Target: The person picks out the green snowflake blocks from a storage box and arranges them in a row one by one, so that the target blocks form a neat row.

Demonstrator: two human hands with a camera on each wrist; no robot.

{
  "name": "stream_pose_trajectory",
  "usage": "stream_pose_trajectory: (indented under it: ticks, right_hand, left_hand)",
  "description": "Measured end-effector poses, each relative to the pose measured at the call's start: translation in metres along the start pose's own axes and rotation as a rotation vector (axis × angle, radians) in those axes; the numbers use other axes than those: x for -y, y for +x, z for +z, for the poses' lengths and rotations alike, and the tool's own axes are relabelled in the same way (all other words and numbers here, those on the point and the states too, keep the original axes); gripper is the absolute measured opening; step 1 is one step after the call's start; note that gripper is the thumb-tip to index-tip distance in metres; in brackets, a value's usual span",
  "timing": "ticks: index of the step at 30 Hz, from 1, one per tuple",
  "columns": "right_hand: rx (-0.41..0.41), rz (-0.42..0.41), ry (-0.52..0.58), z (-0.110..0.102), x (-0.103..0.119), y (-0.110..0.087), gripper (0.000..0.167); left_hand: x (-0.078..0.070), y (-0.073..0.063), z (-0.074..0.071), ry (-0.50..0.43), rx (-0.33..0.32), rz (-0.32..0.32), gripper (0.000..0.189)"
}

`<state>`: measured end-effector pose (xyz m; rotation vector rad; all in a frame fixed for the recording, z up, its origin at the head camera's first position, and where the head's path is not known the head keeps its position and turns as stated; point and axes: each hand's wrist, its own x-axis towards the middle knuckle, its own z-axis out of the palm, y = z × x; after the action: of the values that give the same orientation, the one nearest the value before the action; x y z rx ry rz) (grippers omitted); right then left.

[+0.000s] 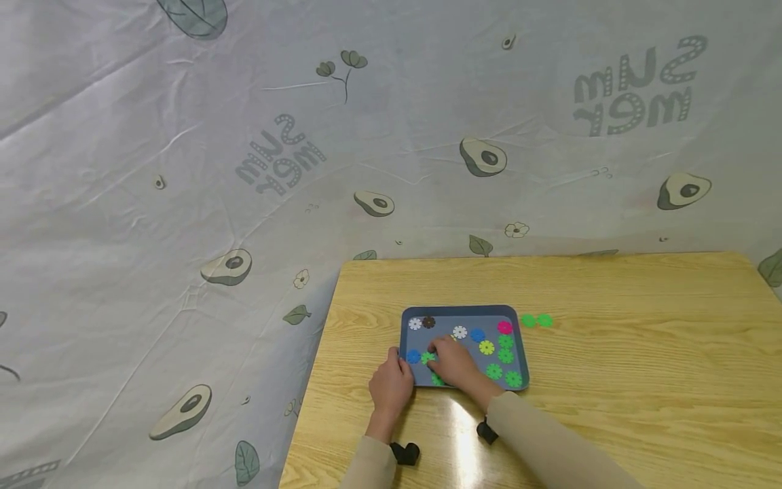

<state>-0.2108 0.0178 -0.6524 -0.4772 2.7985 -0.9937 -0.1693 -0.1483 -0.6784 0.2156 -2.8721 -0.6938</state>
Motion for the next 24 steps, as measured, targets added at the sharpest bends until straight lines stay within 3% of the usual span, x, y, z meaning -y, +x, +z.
stream_pose_trajectory:
  ticks: [13,24]
  right_hand:
    - [0.007,0.048,0.091,-0.0015,0.0014,-0.0018,0.021]
    - [-0.031,-0.005,0.146,0.0003,0.0012,-0.0043,0.018]
  left_hand:
    - [-0.0025,-0.0011,-0.0013,0.005,0.002,-0.007,0.022]
    - [-0.0045,-0.0025,-0.0064,-0.008,-0.013,-0.010,0.021]
